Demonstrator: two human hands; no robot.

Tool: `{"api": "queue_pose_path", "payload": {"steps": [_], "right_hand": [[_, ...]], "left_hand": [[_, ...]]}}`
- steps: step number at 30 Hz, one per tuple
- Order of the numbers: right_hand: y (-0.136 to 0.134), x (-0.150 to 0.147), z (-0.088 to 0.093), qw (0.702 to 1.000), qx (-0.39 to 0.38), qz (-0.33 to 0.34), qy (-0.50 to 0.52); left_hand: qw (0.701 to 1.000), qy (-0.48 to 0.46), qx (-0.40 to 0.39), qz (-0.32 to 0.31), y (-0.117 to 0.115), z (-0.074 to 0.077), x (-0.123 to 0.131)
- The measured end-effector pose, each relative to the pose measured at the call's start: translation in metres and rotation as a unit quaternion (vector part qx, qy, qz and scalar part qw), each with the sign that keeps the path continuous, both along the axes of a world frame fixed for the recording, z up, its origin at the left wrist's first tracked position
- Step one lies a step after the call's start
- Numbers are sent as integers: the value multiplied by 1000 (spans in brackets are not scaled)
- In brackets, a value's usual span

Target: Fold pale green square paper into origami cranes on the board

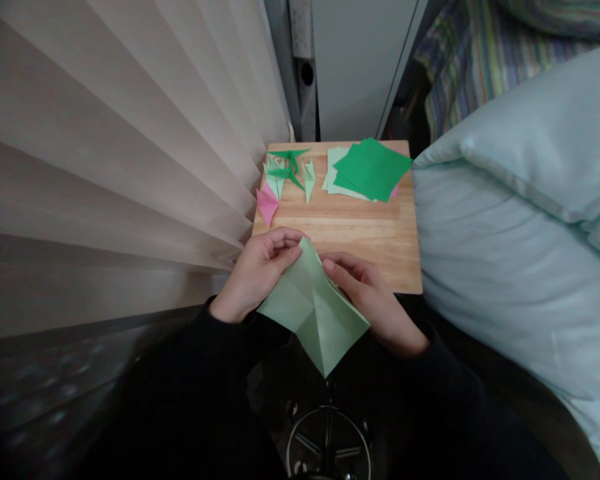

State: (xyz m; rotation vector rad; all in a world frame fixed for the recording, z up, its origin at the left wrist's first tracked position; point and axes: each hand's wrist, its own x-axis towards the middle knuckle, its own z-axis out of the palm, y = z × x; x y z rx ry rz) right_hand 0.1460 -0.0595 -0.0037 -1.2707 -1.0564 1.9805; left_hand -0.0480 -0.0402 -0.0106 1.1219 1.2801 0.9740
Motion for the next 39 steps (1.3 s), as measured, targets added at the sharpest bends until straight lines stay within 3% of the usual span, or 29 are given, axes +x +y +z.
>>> {"api": "queue_pose_path", "payload": {"steps": [17, 23, 31, 39], "right_hand": [[12, 12, -15, 968, 202, 22, -144], [12, 14, -17, 965, 208, 17, -157], [9, 9, -12, 966, 209, -40, -145], [5, 5, -7, 964, 238, 8, -115]], "left_hand": [[999, 12, -10, -34, -2, 3, 4], [998, 26, -1, -52, -3, 4, 5], [994, -77, -56, -60, -4, 1, 7], [987, -134, -68, -59, -5, 0, 11]]}}
